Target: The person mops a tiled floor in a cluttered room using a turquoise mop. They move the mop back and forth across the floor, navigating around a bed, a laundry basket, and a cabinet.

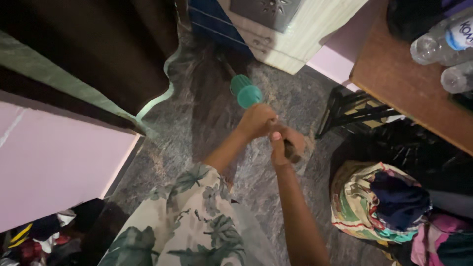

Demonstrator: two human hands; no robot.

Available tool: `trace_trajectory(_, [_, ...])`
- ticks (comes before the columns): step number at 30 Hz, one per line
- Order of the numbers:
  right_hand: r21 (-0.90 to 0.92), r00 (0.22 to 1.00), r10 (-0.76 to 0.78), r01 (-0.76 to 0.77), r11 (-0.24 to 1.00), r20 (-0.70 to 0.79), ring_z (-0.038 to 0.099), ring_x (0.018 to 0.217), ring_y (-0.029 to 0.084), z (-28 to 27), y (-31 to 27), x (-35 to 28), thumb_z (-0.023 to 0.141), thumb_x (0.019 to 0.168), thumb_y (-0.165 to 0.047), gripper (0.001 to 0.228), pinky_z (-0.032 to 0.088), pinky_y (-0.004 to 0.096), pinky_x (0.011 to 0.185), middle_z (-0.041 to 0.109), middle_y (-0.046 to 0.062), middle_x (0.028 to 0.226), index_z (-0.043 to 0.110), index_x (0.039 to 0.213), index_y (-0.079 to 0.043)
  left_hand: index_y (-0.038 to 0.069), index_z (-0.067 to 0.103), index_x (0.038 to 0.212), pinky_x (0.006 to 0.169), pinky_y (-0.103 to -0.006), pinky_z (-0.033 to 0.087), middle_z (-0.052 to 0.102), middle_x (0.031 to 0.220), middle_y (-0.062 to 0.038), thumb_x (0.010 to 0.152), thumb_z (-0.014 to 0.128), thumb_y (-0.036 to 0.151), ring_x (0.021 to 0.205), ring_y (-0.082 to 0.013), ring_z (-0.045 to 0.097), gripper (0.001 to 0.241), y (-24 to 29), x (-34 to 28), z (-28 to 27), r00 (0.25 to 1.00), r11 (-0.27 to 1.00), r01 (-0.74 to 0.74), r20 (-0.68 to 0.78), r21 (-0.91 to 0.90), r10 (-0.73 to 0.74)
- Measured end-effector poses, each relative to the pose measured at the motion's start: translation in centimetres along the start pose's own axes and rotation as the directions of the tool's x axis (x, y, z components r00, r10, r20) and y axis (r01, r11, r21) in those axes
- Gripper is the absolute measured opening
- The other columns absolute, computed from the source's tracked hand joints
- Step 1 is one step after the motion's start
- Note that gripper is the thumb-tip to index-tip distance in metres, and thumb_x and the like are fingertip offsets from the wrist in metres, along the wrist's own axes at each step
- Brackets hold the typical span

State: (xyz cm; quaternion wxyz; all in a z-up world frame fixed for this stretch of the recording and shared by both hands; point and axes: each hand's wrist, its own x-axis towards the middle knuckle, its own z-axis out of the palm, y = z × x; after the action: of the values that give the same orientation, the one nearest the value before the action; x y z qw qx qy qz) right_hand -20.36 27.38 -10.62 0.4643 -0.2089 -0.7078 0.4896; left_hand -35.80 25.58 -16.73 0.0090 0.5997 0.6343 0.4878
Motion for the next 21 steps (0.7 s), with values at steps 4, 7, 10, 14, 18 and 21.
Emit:
trace_trajectory(4, [-0.172,0.997,-0.074,0.078,0.982,0.032,0.063,0.070,0.014,1.1,-4.0,-2.1,0.068,0.097,-0.038,0.038,0.050,0.030,0.067,0.065,0.002,0.075,0.071,0.085,-0.002,0.011,0.067,0.067,0.068,-0.0472,0.049,0.066,0.072,-0.013,0.072,0.074,0.021,0.073,-0.0363,0.065,0.013,2.2,-1.9,-2.3,0.997,0.999,-0.011,0.077,0.050,0.007])
trace_trajectory(7, [-0.087,0.987,-0.156,0.160,0.983,0.049,0.066,0.071,0.016,1.1,-9.6,-4.9,0.069,0.100,-0.037,0.039,0.053,0.032,0.070,0.067,0.005,0.078,0.069,0.084,-0.002,0.011,0.067,0.067,0.067,-0.0474,0.049,0.065,0.069,-0.012,0.071,0.076,0.022,0.071,-0.0362,0.065,0.015,6.6,-5.1,-4.6,0.997,0.999,-0.035,0.065,-0.039,0.037])
trace_trajectory(10, [-0.289,0.973,-0.222,0.229,0.930,0.055,0.068,0.073,0.019,0.8,-16.7,-8.7,0.069,0.095,-0.034,0.036,0.053,0.033,0.073,0.072,0.010,0.083,0.074,0.089,0.001,0.013,0.069,0.069,0.067,-0.0472,0.049,0.066,0.070,-0.011,0.069,0.076,0.023,0.072,-0.0354,0.065,0.012,12.5,-8.6,-7.9,0.989,0.999,0.001,0.147,-0.042,0.005])
trace_trajectory(14, [-0.058,0.978,-0.171,0.179,0.982,0.121,0.070,0.085,0.029,-0.3,-26.6,-14.5,0.070,0.097,-0.027,0.032,0.054,0.038,0.088,0.072,0.016,0.091,0.068,0.092,0.004,0.016,0.074,0.074,0.069,-0.0465,0.050,0.070,0.076,-0.010,0.068,0.075,0.023,0.077,-0.0346,0.067,0.008,21.4,-12.6,-12.2,0.976,0.995,0.064,0.214,-0.080,-0.045])
trace_trajectory(18, [0.163,0.986,-0.165,0.166,0.973,-0.018,0.061,0.062,0.021,-0.2,-33.1,-18.6,0.070,0.094,-0.024,0.032,0.055,0.039,0.068,0.062,0.007,0.068,0.055,0.078,-0.002,0.015,0.074,0.079,0.066,-0.0461,0.051,0.069,0.073,-0.011,0.072,0.074,0.025,0.072,-0.0350,0.067,0.013,28.7,-16.3,-15.8,0.980,0.970,0.080,0.198,-0.228,-0.034])
trace_trajectory(21, [0.293,0.992,-0.127,0.129,0.947,-0.026,0.052,0.052,0.018,-0.1,-35.1,-19.7,0.071,0.095,-0.025,0.037,0.051,0.038,0.059,0.053,0.005,0.061,0.050,0.073,-0.004,0.014,0.071,0.073,0.064,-0.0464,0.050,0.065,0.068,-0.012,0.080,0.074,0.029,0.066,-0.0353,0.065,0.017,30.7,-17.2,-17.2,0.967,0.976,0.093,0.250,-0.199,-0.041])
